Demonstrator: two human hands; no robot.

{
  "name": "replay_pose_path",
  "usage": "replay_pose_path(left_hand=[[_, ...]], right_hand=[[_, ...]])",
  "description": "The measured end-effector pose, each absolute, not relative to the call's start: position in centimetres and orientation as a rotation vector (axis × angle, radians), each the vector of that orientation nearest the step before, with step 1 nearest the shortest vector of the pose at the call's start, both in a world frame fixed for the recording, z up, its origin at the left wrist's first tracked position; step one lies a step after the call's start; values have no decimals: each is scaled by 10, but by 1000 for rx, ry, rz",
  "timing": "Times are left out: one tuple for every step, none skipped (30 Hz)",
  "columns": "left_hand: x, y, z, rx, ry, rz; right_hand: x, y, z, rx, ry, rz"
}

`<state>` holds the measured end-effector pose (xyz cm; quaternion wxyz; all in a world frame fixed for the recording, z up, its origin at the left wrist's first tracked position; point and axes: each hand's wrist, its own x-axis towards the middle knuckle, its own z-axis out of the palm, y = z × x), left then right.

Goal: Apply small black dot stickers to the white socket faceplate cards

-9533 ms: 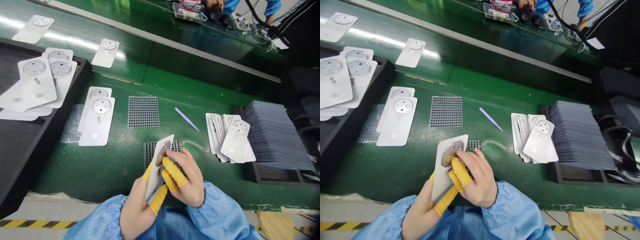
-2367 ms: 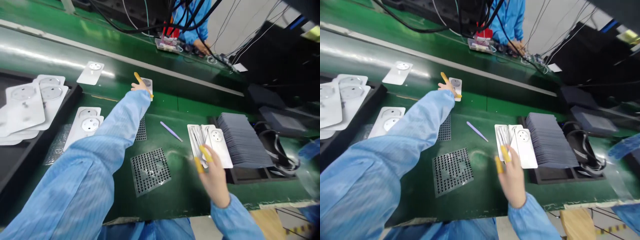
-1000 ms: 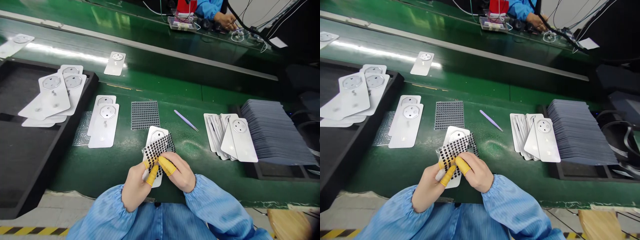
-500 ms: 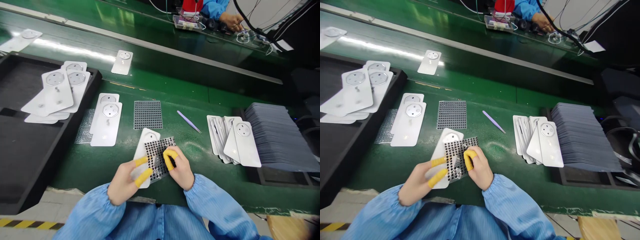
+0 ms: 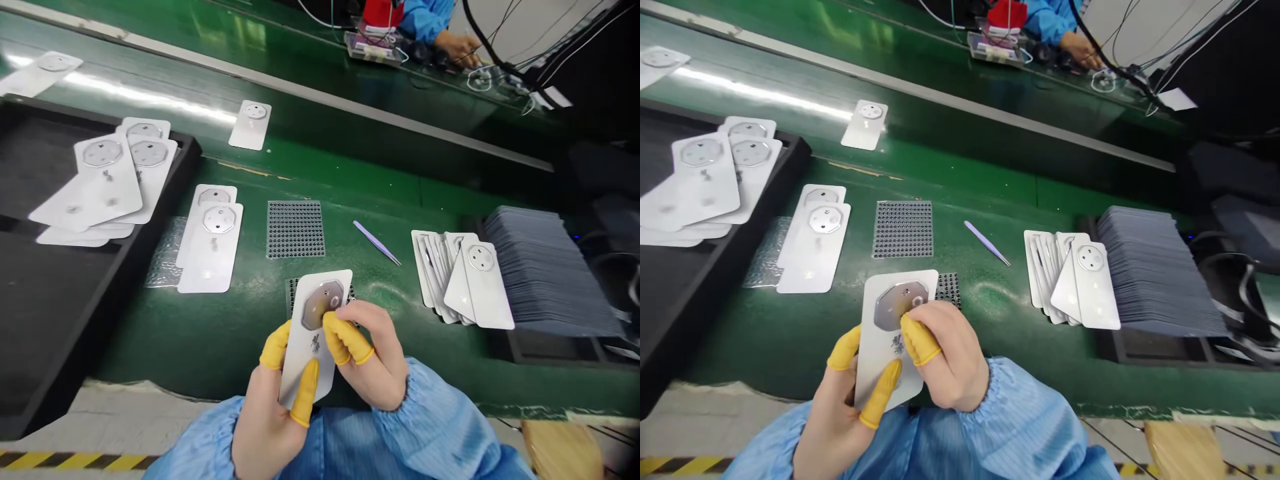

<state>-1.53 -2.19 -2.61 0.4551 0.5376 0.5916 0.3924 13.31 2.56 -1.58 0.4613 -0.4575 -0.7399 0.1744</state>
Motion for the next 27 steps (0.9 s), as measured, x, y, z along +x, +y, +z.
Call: replay_pose_path(left_hand=[[-14, -24, -28, 1310, 1426, 965], [-13, -26, -29, 1302, 1400, 970], [-13, -28, -30, 1301, 1391, 984], [-13, -29, -31, 1306, 1395, 1004], [-13, -30, -31, 1310, 1406, 1026], [-13, -31, -32, 1314, 1416, 1043], [-13, -31, -32, 1316, 1419, 1053], [-13, -32, -33, 1320, 1418, 1060], [-13, -32, -34, 1325, 1417, 1061], [-12, -32, -35, 1336, 1417, 1060], [-12, -32, -35, 1354, 1427, 1061], [-11, -32, -36, 1380, 1450, 1064], [-10, -32, -36, 1414, 1485, 1065], [-10, -31, -35, 1459, 1529, 1066], [-9, -30, -33, 1510, 1575, 1061], [-8, -29, -31, 1565, 1618, 1058], [-8, -28, -28, 1620, 1651, 1055], [-8, -27, -26, 1672, 1671, 1051], [-8, -26, -23, 1716, 1682, 1049], [-8, -25, -22, 1750, 1683, 1047], [-8, -24, -21, 1768, 1683, 1046], [-8, -24, -22, 1770, 1687, 1040], [-8, -25, -23, 1756, 1695, 1026], [-8, -25, -25, 1732, 1705, 1009], [-8, -26, -28, 1697, 1710, 993], [-8, -26, -30, 1646, 1705, 983], [-8, -26, -32, 1579, 1688, 985]], right_hand=[[133, 25, -14, -1122, -1817, 456], [134, 25, -13, -1117, -1829, 474], [135, 24, -12, -1113, -1853, 473], [136, 23, -11, -1103, -1892, 446], [136, 22, -11, -1088, -1942, 391], [136, 21, -11, -1068, -1997, 322], [136, 20, -11, -1047, -2043, 248], [135, 18, -11, -1027, -2080, 186], [134, 17, -12, -1015, -2109, 147], [133, 16, -13, -1015, -2121, 133], [132, 15, -14, -1028, -2117, 139], [131, 15, -15, -1044, -2104, 152], [130, 14, -15, -1058, -2090, 164], [129, 14, -16, -1070, -2080, 174], [128, 14, -16, -1079, -2078, 182], [127, 13, -15, -1081, -2087, 184], [126, 12, -15, -1084, -2103, 181], [125, 10, -14, -1093, -2123, 174], [123, 8, -13, -1116, -2142, 167], [122, 6, -12, -1148, -2161, 162], [120, 3, -11, -1182, -2179, 159], [119, 1, -11, -1219, -2196, 160], [118, -1, -10, -1249, -2215, 167], [117, -2, -10, -1270, -2230, 179], [117, -2, -10, -1283, -2244, 199], [117, -2, -11, -1282, -2254, 231], [119, 0, -12, -1266, -2258, 279]])
